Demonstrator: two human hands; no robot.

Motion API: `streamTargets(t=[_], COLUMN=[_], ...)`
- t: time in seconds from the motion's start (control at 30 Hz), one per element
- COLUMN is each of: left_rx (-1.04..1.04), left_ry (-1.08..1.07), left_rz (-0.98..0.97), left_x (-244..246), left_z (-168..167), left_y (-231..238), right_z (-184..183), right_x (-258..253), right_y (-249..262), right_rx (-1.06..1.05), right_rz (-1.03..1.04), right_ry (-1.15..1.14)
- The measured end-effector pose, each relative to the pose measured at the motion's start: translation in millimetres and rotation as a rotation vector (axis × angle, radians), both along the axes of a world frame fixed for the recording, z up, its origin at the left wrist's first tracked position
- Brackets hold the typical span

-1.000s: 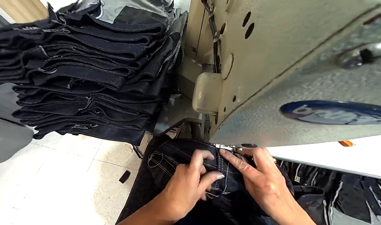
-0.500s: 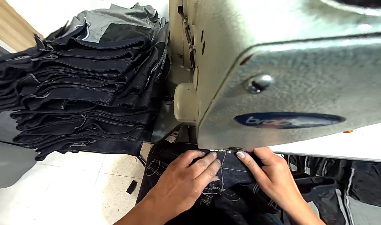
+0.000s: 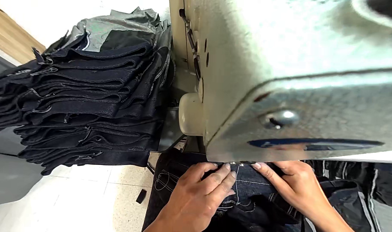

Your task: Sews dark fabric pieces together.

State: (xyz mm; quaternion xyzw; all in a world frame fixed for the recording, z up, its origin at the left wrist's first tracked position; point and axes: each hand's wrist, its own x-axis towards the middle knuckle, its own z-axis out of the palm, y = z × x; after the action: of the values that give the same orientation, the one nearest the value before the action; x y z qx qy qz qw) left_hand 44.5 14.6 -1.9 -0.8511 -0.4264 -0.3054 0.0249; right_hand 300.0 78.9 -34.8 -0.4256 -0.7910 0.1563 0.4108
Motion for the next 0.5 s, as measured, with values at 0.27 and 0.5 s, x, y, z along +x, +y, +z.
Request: streamTargets(t=[0.27, 0.5], left_rx=[0.018, 0.072], left_ry=[-0.239, -0.311], left_rz=[-0.092, -0.124], left_x=[-8.8, -12.5], left_z=[-19.0, -32.4], left_y=[4.8, 8.7], right_z=[0.4, 1.6], right_x=[3.2, 4.0], right_y=[-0.5, -0.5], right_rx=[0.015, 0.059], right_rz=[-0.019, -0.035], right_ry=[-0.025, -0.061])
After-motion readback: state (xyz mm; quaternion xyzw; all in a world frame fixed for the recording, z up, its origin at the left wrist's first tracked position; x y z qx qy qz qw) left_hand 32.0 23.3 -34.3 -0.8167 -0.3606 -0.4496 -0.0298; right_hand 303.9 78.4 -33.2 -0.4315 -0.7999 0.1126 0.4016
